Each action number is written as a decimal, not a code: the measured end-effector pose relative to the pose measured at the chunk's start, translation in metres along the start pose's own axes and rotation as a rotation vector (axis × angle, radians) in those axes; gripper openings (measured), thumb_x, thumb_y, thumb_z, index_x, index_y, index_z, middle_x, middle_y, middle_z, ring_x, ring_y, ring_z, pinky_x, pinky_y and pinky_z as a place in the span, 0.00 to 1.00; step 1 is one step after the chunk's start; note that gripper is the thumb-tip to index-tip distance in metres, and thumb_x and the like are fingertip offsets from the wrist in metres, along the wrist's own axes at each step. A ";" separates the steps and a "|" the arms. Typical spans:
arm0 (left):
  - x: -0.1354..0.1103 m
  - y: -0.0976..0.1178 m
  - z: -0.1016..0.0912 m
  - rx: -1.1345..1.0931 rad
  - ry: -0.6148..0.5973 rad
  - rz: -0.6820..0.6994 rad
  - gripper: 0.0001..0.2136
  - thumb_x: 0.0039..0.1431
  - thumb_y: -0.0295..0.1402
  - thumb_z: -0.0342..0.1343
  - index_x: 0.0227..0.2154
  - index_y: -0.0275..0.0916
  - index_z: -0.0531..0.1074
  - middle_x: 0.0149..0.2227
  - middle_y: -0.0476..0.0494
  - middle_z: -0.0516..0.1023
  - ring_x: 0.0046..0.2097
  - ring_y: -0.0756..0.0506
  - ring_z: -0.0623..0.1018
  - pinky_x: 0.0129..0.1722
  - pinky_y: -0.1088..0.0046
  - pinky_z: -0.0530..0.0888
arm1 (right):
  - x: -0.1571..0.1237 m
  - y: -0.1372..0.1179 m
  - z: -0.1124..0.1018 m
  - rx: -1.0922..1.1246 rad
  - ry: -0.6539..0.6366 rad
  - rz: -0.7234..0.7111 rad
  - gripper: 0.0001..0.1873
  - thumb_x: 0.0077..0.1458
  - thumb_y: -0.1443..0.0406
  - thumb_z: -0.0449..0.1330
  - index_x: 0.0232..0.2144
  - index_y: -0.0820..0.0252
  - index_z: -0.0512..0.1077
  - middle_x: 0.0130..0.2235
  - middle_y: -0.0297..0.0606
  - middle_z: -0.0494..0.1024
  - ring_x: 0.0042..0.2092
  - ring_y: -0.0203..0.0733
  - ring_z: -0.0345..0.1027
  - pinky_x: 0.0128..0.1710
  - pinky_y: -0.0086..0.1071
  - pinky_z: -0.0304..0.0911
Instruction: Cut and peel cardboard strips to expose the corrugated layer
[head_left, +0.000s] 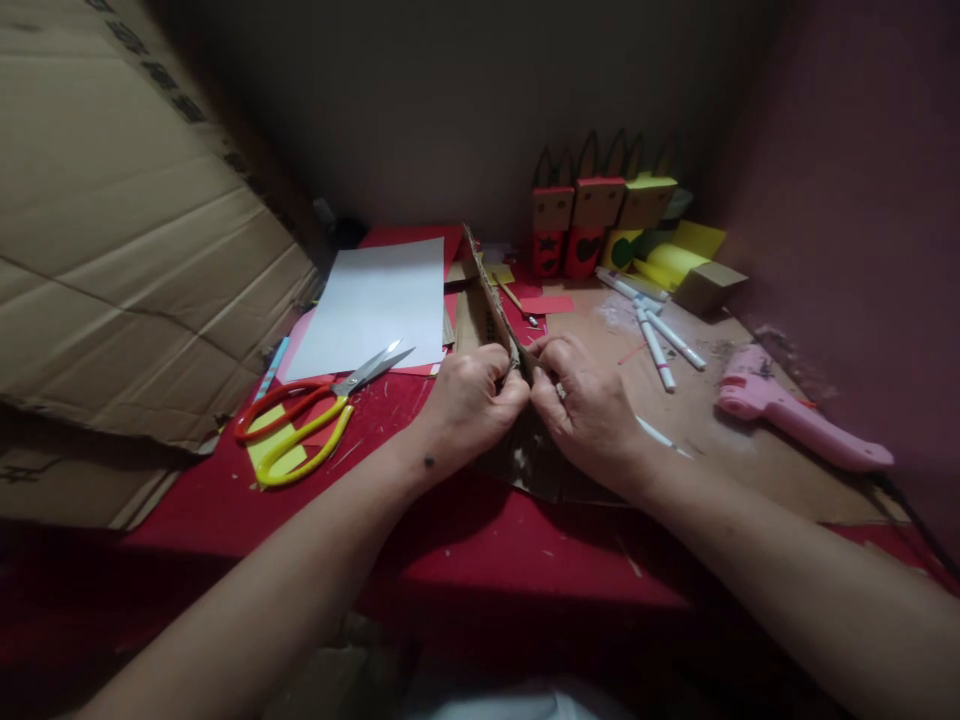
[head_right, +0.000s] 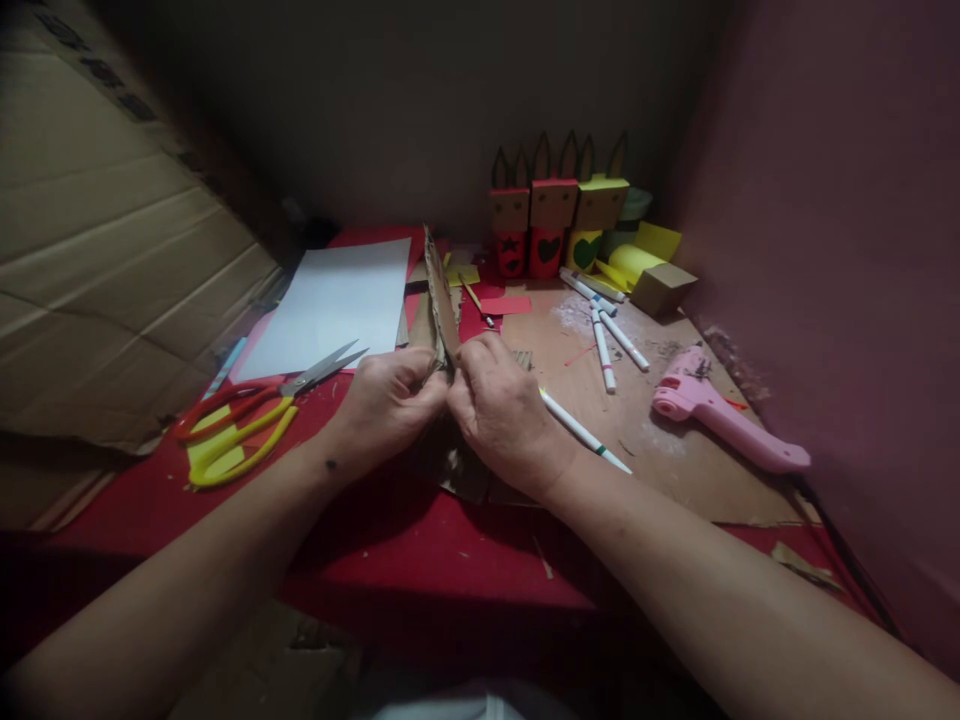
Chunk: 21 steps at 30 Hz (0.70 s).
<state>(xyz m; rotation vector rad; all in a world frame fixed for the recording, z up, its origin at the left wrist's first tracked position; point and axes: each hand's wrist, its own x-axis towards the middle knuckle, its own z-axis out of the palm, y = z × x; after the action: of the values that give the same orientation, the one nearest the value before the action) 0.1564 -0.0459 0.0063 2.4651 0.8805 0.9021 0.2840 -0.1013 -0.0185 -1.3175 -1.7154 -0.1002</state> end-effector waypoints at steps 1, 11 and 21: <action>0.000 0.000 0.000 -0.003 0.002 -0.013 0.13 0.49 0.25 0.46 0.14 0.40 0.50 0.17 0.55 0.54 0.21 0.54 0.57 0.23 0.75 0.55 | 0.000 0.000 0.000 0.005 0.002 0.002 0.06 0.54 0.72 0.47 0.30 0.57 0.60 0.32 0.40 0.67 0.35 0.42 0.63 0.37 0.37 0.60; -0.001 0.001 -0.001 -0.093 -0.034 -0.082 0.12 0.48 0.27 0.45 0.14 0.40 0.51 0.17 0.54 0.54 0.21 0.53 0.57 0.22 0.75 0.56 | 0.000 -0.004 -0.005 0.038 0.031 0.052 0.06 0.53 0.72 0.47 0.28 0.57 0.60 0.29 0.38 0.66 0.33 0.40 0.62 0.34 0.35 0.59; 0.015 0.008 -0.017 -0.092 -0.171 -0.347 0.10 0.42 0.29 0.48 0.10 0.39 0.56 0.13 0.53 0.57 0.19 0.53 0.58 0.17 0.77 0.53 | -0.003 -0.004 0.000 0.043 -0.128 -0.069 0.04 0.55 0.71 0.47 0.32 0.58 0.60 0.37 0.43 0.67 0.37 0.42 0.63 0.38 0.36 0.62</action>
<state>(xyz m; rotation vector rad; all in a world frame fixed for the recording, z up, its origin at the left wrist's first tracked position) 0.1577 -0.0392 0.0293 2.1799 1.1307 0.5887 0.2811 -0.1049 -0.0193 -1.2563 -1.8619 -0.0189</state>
